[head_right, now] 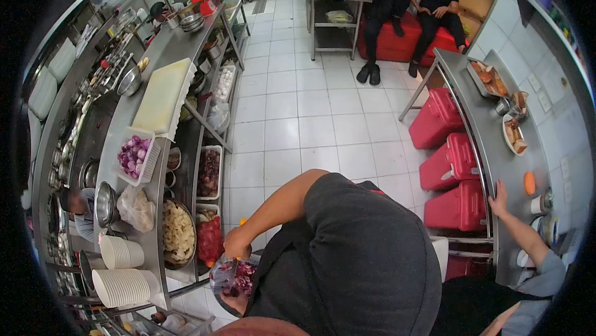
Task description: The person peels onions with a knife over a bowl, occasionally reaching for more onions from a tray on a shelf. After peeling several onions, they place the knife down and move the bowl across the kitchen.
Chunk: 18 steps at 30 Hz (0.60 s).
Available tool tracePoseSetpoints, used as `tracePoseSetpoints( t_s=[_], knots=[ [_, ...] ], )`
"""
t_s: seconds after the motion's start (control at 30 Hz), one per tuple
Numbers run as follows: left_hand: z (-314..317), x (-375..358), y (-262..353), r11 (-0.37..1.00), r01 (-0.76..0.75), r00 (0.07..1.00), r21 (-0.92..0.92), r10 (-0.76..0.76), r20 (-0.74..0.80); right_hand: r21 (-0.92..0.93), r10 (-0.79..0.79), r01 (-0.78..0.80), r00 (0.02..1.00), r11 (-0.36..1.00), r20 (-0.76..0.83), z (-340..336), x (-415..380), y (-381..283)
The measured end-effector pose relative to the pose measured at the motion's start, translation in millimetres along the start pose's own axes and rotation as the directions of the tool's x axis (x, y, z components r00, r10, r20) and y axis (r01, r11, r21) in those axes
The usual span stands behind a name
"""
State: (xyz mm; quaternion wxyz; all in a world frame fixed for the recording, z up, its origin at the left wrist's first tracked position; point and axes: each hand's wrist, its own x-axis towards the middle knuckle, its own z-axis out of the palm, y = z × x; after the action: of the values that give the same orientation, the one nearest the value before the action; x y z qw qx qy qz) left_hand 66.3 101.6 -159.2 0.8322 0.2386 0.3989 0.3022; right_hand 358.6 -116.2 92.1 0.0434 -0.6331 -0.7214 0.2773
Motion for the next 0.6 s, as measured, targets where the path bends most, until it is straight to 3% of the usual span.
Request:
tracePoseSetpoints(
  t_s=[0.1, 0.17, 0.23, 0.3, 0.37, 0.43, 0.53, 0.6],
  knots=[
    [8, 6, 2, 0.987, 0.111, 0.979, -0.120, -0.129, -0.155, -0.021, -0.029, 0.028, 0.997, 0.999, -0.066, 3, -6, 1],
    [17, -7, 2, 0.947, -0.005, 0.997, 0.321, 0.027, -0.065, -0.029, -0.014, 0.013, 0.998, 1.000, -0.056, 4, -9, 1],
    [41, -43, 7, 0.709, -0.146, 0.989, 0.690, 0.125, 0.081, -0.027, 0.031, -0.031, 0.999, 0.999, -0.013, 4, -13, -2],
    [53, -71, 15, 0.318, -0.285, 0.957, 0.904, 0.141, 0.252, 0.016, 0.047, -0.046, 0.998, 0.999, -0.044, 8, -16, -2],
    [8, -30, -3, 0.484, -0.215, 0.966, 0.848, 0.232, 0.113, 0.060, 0.059, -0.055, 0.996, 0.997, -0.065, 7, -24, 0],
    [16, -35, 3, 0.514, -0.240, 0.970, 0.824, 0.169, 0.177, 0.100, 0.055, -0.048, 0.996, 0.994, -0.076, 0, -32, 0],
    [71, -75, 17, 0.472, -0.097, 0.984, 0.876, 0.177, 0.013, 0.242, 0.042, -0.023, 0.996, 0.970, -0.075, 4, -33, 10],
    [62, -57, 18, 0.629, -0.047, 0.985, 0.776, 0.159, -0.069, 0.292, 0.009, 0.021, 0.995, 0.956, -0.101, 23, -24, 25]
  ],
)
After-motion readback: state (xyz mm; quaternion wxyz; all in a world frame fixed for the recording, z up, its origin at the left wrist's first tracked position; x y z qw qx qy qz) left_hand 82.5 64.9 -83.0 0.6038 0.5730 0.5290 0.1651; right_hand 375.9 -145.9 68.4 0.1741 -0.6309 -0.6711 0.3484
